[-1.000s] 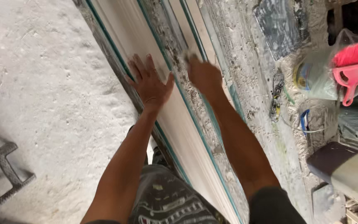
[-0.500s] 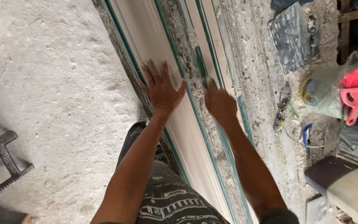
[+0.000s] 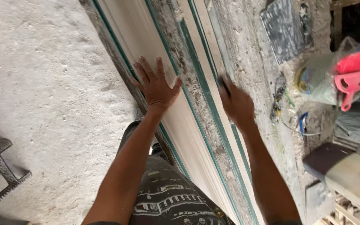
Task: The person scrapes dried plaster residue off the edges of long decorative molding strips on a work table using a small handheld scraper, then wipes the strips with a red cloth, and continues scraping residue along the edges of additional moldings, steadying each strip with the other hand.
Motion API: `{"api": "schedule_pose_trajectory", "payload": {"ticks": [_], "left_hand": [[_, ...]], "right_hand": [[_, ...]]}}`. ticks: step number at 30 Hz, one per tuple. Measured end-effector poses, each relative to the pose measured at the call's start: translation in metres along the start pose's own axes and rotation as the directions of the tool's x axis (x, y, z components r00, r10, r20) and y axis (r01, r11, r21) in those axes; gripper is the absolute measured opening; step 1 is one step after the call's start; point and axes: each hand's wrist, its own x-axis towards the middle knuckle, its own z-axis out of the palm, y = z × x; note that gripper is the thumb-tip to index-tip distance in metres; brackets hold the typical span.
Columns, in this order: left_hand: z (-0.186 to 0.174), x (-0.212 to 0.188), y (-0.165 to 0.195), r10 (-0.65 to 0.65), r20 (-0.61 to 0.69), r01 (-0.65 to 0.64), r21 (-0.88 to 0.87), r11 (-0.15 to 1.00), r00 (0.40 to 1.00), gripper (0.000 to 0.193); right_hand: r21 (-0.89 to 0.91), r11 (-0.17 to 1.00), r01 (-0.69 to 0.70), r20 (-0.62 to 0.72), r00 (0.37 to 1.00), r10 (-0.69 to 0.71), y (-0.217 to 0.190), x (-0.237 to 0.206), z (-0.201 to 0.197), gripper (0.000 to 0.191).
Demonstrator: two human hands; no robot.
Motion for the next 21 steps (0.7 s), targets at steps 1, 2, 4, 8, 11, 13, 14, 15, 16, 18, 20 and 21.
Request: {"api": "schedule_pose_trajectory", "payload": {"ticks": [1,2,4,8,11,13,14,15,16,18,20,21], "left_hand": [[0.002,-0.002,-0.001,0.036,-0.003,-0.036,0.004,0.999,0.999,0.093],[0.004,-0.004,0.0,0.162,-0.029,-0.161,0.04,0.986,0.986,0.092],[0.005,-0.004,0.002,0.413,-0.087,-0.401,0.128,0.907,0.907,0.089],[0.0,0.001,0.015,0.714,0.294,-0.758,0.062,0.649,0.635,0.084],[-0.006,0.006,0.026,0.732,0.413,-0.83,0.126,0.543,0.541,0.082],[-0.011,0.007,0.031,0.669,0.51,-0.825,0.164,0.541,0.54,0.082],[-0.013,0.007,0.033,0.662,0.513,-0.817,0.153,0.556,0.547,0.082],[-0.015,0.007,0.034,0.654,0.516,-0.808,0.141,0.572,0.553,0.081],[-0.017,0.007,0.035,0.647,0.521,-0.8,0.125,0.587,0.557,0.081],[-0.019,0.006,0.037,0.637,0.531,-0.803,0.154,0.575,0.559,0.081],[-0.02,0.006,0.039,0.627,0.536,-0.8,0.169,0.576,0.564,0.08],[-0.02,0.006,0.04,0.621,0.538,-0.795,0.171,0.582,0.57,0.079]], "right_hand": [[-0.034,0.998,-0.057,0.018,0.998,0.057,0.024,-0.039,0.006,0.05],[-0.053,0.974,-0.219,0.13,0.966,0.224,0.045,-0.077,0.013,0.054],[-0.12,0.95,-0.289,0.12,0.945,0.303,0.079,-0.142,0.025,0.049],[-0.14,0.943,-0.302,0.18,0.929,0.324,0.113,-0.195,0.048,0.042],[-0.19,0.947,-0.258,0.18,0.939,0.292,0.115,-0.169,0.059,0.042],[-0.215,0.952,-0.217,0.203,0.944,0.261,0.11,-0.138,0.06,0.044],[-0.217,0.96,-0.178,0.198,0.955,0.222,0.107,-0.124,0.058,0.045],[-0.211,0.965,-0.157,0.221,0.954,0.203,0.102,-0.111,0.054,0.045],[-0.206,0.969,-0.138,0.245,0.951,0.188,0.096,-0.099,0.05,0.046],[-0.203,0.972,-0.118,0.284,0.943,0.174,0.08,-0.075,0.043,0.049],[-0.174,0.983,-0.061,0.227,0.969,0.101,0.057,-0.044,0.039,0.049],[-0.146,0.989,0.001,0.149,0.989,0.021,0.045,-0.025,0.039,0.048]]}}
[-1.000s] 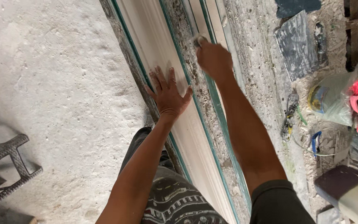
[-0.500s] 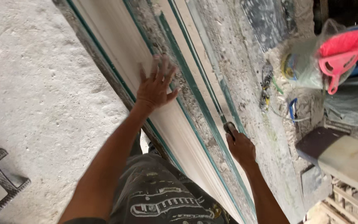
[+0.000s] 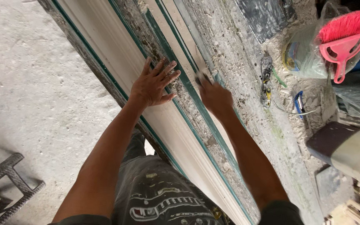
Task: The person scrapes dried plaster residue off the edges of long decorative molding strips on a work table using a small handheld scraper, then wipes the strips with a red cloth, and continues scraping residue along the edges of additional moldings, steadying each strip with the other hand.
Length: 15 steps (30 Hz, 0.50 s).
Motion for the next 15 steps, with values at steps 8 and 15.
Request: {"api": "schedule_pose_trajectory", "payload": {"ticks": [8,15], "left_hand": [[0.007,0.0,0.0,0.002,-0.008,-0.002,-0.013,1.0,1.0,0.08],[0.003,0.001,0.005,-0.021,-0.001,0.021,-0.031,0.999,1.0,0.079]], "right_hand": [[0.029,0.999,-0.044,0.178,0.983,0.039,0.025,-0.02,0.006,0.047],[0.023,0.987,-0.158,0.06,0.986,0.156,0.102,-0.185,0.082,0.051]]}}
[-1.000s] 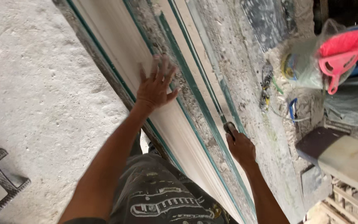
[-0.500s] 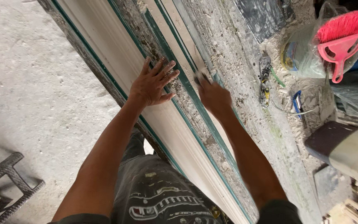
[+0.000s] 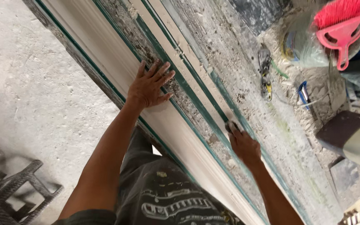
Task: The person scrapes dried plaster residue off the edges of long decorative molding strips on a work table using a small handheld scraper, then wipes the strips with a red cloth, and continues scraping residue along the edges of additional moldings, steadying each strip with the other hand.
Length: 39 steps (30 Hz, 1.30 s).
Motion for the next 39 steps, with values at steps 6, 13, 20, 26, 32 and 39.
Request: {"api": "schedule_pose_trajectory", "payload": {"ticks": [6,13,20,26,32,39], "left_hand": [[-0.01,-0.002,-0.001,0.034,0.013,-0.033,-0.08,0.996,0.999,0.081],[0.009,-0.006,-0.011,0.088,-0.025,-0.092,-0.221,0.971,0.996,0.085],[0.004,0.003,-0.037,0.165,-0.005,-0.161,-0.236,0.958,0.986,0.086],[-0.029,0.045,-0.156,-0.012,-0.015,0.01,-0.147,0.989,1.0,0.088],[-0.035,0.057,-0.172,-0.011,0.011,0.012,-0.13,0.991,1.0,0.093],[-0.024,0.06,-0.171,-0.036,-0.082,0.025,-0.134,0.991,0.996,0.091]], "right_hand": [[-0.056,0.995,0.085,0.0,0.996,-0.085,-0.072,0.112,-0.019,0.036],[-0.049,0.978,0.201,-0.121,0.971,-0.206,-0.197,0.254,-0.102,0.042],[-0.001,0.972,0.235,-0.262,0.938,-0.228,-0.237,0.292,-0.148,0.038],[-0.08,0.985,-0.154,0.058,0.986,0.159,-0.157,0.144,-0.104,0.052],[-0.083,0.995,-0.051,0.015,0.999,0.052,-0.15,0.172,-0.086,0.044],[-0.124,0.985,0.119,0.135,0.986,-0.102,-0.238,0.3,-0.147,0.051]]}}
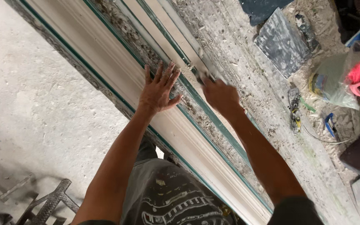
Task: The person scrapes dried plaster residue off the edges of long decorative molding strips on a work table using a small handheld scraper, then wipes the strips with a red cloth, and continues scraping residue along the edges of additional moldings, steadying each strip with the other hand.
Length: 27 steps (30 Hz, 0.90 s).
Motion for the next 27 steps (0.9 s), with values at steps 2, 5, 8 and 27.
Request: {"api": "schedule_pose_trajectory", "payload": {"ticks": [2,5,8,27], "left_hand": [[0.001,0.001,-0.003,-0.017,-0.006,0.017,-0.01,1.0,1.0,0.091],[0.001,0.001,-0.005,-0.018,-0.006,0.018,0.015,1.0,1.0,0.089],[0.0,-0.001,-0.005,-0.024,0.003,0.024,-0.04,0.999,1.0,0.089],[0.002,0.0,-0.004,-0.024,-0.011,0.024,-0.012,1.0,1.0,0.086]], "right_hand": [[0.023,0.999,0.035,-0.09,0.995,-0.033,-0.023,0.032,-0.031,0.052],[0.084,0.993,0.088,-0.177,0.982,-0.072,-0.033,0.053,-0.064,0.049],[0.278,0.952,0.124,-0.281,0.959,-0.043,-0.006,0.026,-0.063,0.045],[0.12,0.969,-0.217,0.206,0.96,0.19,0.089,-0.079,0.038,0.054]]}}
